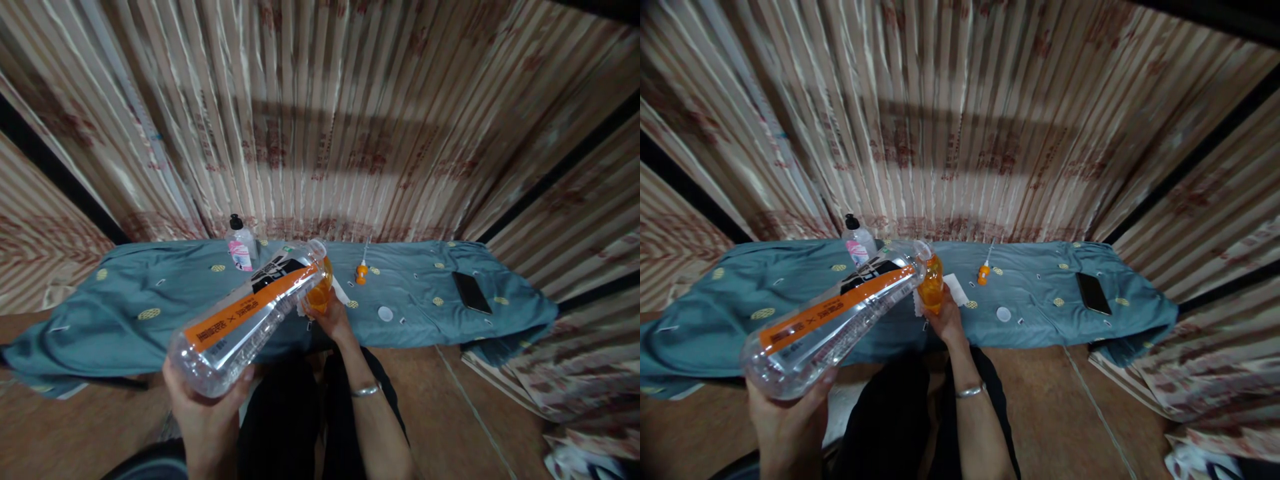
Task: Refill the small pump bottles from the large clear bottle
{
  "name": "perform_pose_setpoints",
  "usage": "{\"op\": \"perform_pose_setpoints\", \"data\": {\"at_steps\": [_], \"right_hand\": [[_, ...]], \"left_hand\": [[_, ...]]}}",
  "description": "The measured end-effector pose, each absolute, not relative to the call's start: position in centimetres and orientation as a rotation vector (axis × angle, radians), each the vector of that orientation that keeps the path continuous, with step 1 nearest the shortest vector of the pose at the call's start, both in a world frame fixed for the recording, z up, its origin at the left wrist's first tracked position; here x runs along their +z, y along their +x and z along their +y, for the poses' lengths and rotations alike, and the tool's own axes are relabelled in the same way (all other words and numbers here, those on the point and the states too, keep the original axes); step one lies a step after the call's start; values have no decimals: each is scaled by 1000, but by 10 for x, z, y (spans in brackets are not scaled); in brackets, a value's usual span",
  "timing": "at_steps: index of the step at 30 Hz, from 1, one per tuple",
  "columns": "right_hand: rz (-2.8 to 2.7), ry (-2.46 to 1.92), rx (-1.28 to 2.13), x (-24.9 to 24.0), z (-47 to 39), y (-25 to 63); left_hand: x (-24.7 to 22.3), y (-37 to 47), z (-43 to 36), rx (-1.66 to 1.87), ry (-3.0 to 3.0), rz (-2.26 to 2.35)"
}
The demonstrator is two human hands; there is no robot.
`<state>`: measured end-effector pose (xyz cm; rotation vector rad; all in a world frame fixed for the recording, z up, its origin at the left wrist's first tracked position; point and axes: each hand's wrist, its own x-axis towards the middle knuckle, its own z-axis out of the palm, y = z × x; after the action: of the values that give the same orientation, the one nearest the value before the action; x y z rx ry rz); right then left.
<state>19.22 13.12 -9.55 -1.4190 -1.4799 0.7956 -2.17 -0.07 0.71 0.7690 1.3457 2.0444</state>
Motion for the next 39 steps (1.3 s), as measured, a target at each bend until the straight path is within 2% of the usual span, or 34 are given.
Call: {"op": "perform_pose_setpoints", "data": {"at_steps": [39], "right_hand": [[-1472,-1437,802,-99,133,193]], "left_hand": [[9,-20,-1,2059,736,1357]]}}
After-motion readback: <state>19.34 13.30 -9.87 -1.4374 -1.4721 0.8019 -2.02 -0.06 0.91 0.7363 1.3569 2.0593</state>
